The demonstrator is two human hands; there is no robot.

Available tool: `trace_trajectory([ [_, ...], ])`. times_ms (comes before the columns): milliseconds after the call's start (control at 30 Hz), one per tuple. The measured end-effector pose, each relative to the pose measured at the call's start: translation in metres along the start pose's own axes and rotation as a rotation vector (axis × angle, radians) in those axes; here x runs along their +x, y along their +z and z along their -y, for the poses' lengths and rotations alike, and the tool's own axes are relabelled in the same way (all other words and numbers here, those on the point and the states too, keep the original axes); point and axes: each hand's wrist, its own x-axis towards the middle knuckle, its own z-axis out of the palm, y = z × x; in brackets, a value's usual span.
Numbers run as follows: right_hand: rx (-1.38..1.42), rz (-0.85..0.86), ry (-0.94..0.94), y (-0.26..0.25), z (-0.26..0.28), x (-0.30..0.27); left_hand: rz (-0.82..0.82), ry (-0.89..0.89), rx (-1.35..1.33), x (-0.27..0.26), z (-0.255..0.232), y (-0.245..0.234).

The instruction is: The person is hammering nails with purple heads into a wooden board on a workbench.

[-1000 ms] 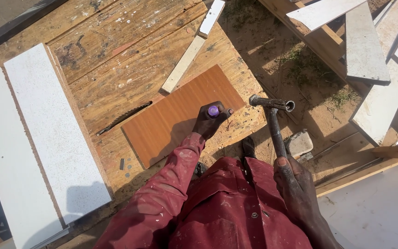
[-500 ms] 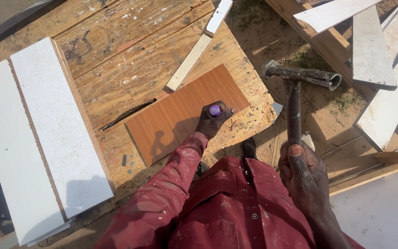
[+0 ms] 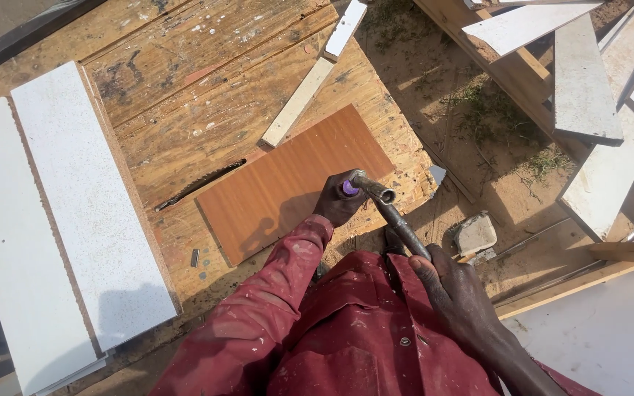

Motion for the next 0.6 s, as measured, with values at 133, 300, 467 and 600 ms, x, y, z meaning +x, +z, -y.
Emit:
trace_trajectory([
  [133, 0.066, 0.048, 0.090, 0.000, -0.006, 0.004, -0.070, 0.051, -0.012, 0.010, -0.003, -0.008],
  [300, 0.424, -0.143, -0.078, -0.003, -0.007, -0.002, -0.312, -0.148, -0.388, 0.007, -0.016, -0.015],
  [467, 0.684, -0.199, 0.010, 0.000, -0.018, -0.006, -0.309, -0.071, -0.273, 0.002, -0.032, -0.019],
  [600, 0.704, -0.243, 0.130, 0.003, -0.020, -0.012, -0.193, -0.334, 0.888, -0.009, -0.047, -0.016],
])
